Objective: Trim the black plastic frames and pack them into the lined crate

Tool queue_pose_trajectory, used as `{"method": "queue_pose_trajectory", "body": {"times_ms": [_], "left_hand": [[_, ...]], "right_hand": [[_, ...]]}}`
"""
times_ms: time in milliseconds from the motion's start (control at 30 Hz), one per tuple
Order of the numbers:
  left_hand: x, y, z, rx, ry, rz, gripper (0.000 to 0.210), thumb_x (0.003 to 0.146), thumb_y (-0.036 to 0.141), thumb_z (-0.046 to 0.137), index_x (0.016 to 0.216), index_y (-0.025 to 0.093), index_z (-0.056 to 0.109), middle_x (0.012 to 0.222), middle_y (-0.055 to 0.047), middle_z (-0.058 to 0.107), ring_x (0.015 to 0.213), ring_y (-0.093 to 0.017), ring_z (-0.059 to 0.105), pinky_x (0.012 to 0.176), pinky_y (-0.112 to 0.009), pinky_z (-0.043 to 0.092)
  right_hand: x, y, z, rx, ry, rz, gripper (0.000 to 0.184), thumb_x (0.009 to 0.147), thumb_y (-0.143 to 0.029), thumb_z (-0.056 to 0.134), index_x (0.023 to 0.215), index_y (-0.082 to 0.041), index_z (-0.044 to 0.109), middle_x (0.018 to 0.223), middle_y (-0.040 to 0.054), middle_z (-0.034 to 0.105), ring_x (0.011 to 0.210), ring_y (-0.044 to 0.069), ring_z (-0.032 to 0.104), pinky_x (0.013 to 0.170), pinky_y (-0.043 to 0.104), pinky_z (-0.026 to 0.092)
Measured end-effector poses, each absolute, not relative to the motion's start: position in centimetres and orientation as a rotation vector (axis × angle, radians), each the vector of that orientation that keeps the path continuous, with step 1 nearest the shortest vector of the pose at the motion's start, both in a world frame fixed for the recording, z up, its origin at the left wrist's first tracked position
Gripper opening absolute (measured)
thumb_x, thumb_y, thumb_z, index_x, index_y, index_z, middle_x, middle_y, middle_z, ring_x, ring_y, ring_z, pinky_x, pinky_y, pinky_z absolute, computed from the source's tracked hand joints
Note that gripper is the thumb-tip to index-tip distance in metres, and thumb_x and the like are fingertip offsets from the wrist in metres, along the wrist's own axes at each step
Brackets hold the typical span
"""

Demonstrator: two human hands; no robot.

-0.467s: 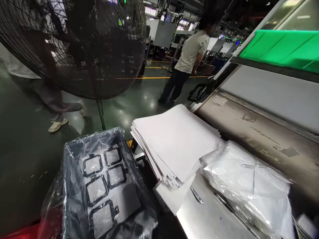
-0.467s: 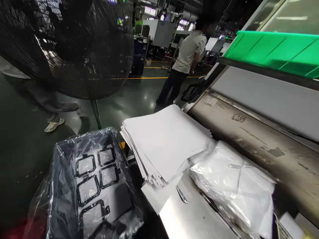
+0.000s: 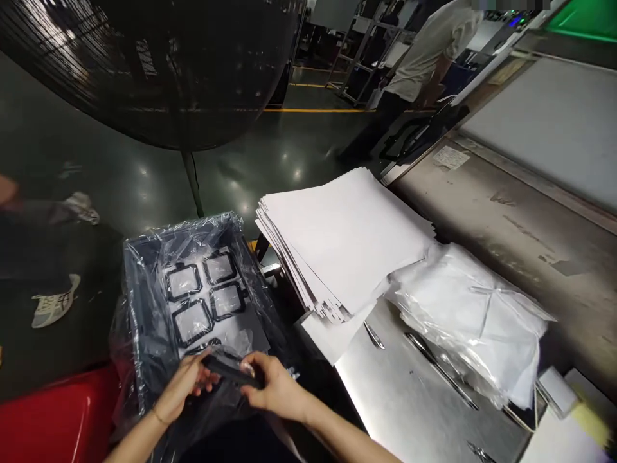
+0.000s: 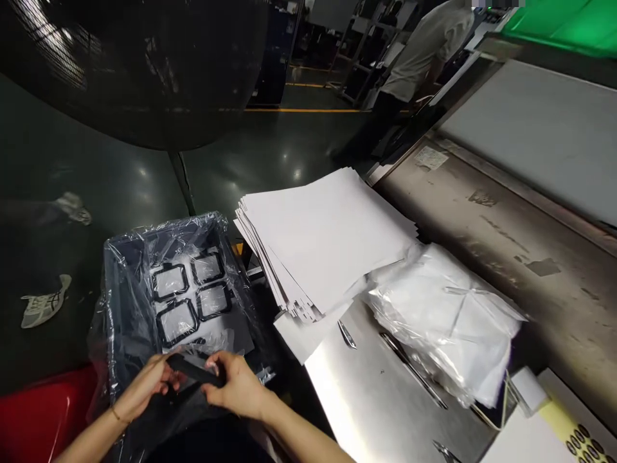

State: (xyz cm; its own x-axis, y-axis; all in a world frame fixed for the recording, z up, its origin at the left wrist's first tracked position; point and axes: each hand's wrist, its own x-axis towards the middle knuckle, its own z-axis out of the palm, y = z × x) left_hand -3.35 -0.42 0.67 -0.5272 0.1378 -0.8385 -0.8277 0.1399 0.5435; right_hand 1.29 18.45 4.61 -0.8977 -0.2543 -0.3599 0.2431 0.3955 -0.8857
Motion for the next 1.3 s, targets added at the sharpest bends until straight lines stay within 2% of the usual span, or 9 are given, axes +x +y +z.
{"method": "queue_pose_trajectory", "body": {"times_ms": [200,367,600,700,833,933,1033,1200,1300], "left_hand": [[-5.7,-0.4,0.7,-0.514,1.681,1.444,0.033,0.081,0.035,0.043,0.060,0.013,0.054,0.049,0.006,0.053,0.039,-0.006,0.048,0.038,-0.021,0.039],[-5.1,-0.2,0.0,-0.561,1.630,1.617,0.033,0.081,0.038,0.043,0.063,0.013,0.055,0.052,0.004,0.056,0.044,-0.008,0.053,0.043,-0.023,0.042],[-1.9,0.4,-1.2,-0.662,1.609,2.107,0.029,0.080,0.037,0.043,0.069,0.014,0.055,0.064,0.001,0.060,0.061,-0.013,0.059,0.064,-0.033,0.047],[-0.9,0.2,-1.4,-0.643,1.637,2.181,0.028,0.080,0.037,0.045,0.071,0.013,0.056,0.066,0.001,0.060,0.064,-0.014,0.059,0.066,-0.035,0.047],[0.7,0.6,-1.2,-0.720,1.814,2.126,0.027,0.081,0.036,0.043,0.072,0.013,0.055,0.071,0.000,0.059,0.067,-0.014,0.057,0.066,-0.034,0.046],[1.5,2.1,-1.0,-0.697,1.921,1.972,0.015,0.079,0.028,0.049,0.082,0.014,0.053,0.074,0.001,0.056,0.064,-0.012,0.056,0.054,-0.028,0.046],[1.5,3.9,-0.9,-0.539,1.886,1.780,0.010,0.075,0.022,0.055,0.081,0.013,0.054,0.064,0.004,0.054,0.051,-0.009,0.052,0.043,-0.022,0.042],[0.4,5.0,0.0,-0.358,1.768,1.625,0.011,0.076,0.020,0.055,0.067,0.013,0.056,0.055,0.006,0.054,0.044,-0.007,0.049,0.045,-0.022,0.043],[0.6,4.7,2.0,-0.338,1.630,1.665,0.013,0.077,0.022,0.052,0.069,0.013,0.056,0.060,0.004,0.059,0.047,-0.008,0.053,0.047,-0.023,0.042]], "right_hand": [[-0.4,18.7,3.8,0.090,2.157,-1.653,0.017,0.079,-0.027,0.053,0.086,-0.012,0.051,0.075,-0.0005,0.052,0.067,0.011,0.051,0.062,0.027,0.043],[-1.1,18.6,4.3,0.118,2.152,-1.681,0.016,0.079,-0.026,0.054,0.086,-0.011,0.051,0.073,-0.0012,0.051,0.065,0.011,0.051,0.060,0.027,0.044],[-1.6,18.7,5.2,-0.007,2.108,-1.706,0.020,0.074,-0.024,0.059,0.088,-0.012,0.053,0.068,-0.0034,0.049,0.055,0.007,0.046,0.052,0.022,0.040],[-1.2,18.6,5.5,-0.040,2.128,-1.714,0.022,0.070,-0.023,0.062,0.087,-0.012,0.053,0.069,-0.0029,0.049,0.058,0.008,0.046,0.054,0.023,0.041],[-0.9,18.3,5.2,-0.053,2.134,-1.747,0.019,0.075,-0.027,0.058,0.085,-0.012,0.053,0.067,-0.0031,0.049,0.055,0.007,0.046,0.050,0.021,0.041],[-0.9,18.0,4.4,-0.002,2.197,-1.784,0.018,0.082,-0.029,0.049,0.087,-0.011,0.050,0.067,-0.0028,0.048,0.054,0.007,0.047,0.049,0.020,0.041],[-0.9,17.7,3.9,-0.001,2.289,-1.786,0.020,0.084,-0.030,0.046,0.091,-0.012,0.048,0.069,-0.0022,0.049,0.054,0.007,0.048,0.049,0.020,0.042],[-0.7,17.7,3.6,-0.108,2.541,-1.671,0.021,0.084,-0.031,0.045,0.092,-0.012,0.048,0.075,-0.0003,0.049,0.060,0.009,0.048,0.053,0.023,0.042],[-0.7,18.4,2.8,-0.326,2.683,-1.526,0.019,0.083,-0.031,0.045,0.089,-0.013,0.049,0.077,0.0006,0.048,0.067,0.011,0.048,0.059,0.026,0.042]]}}
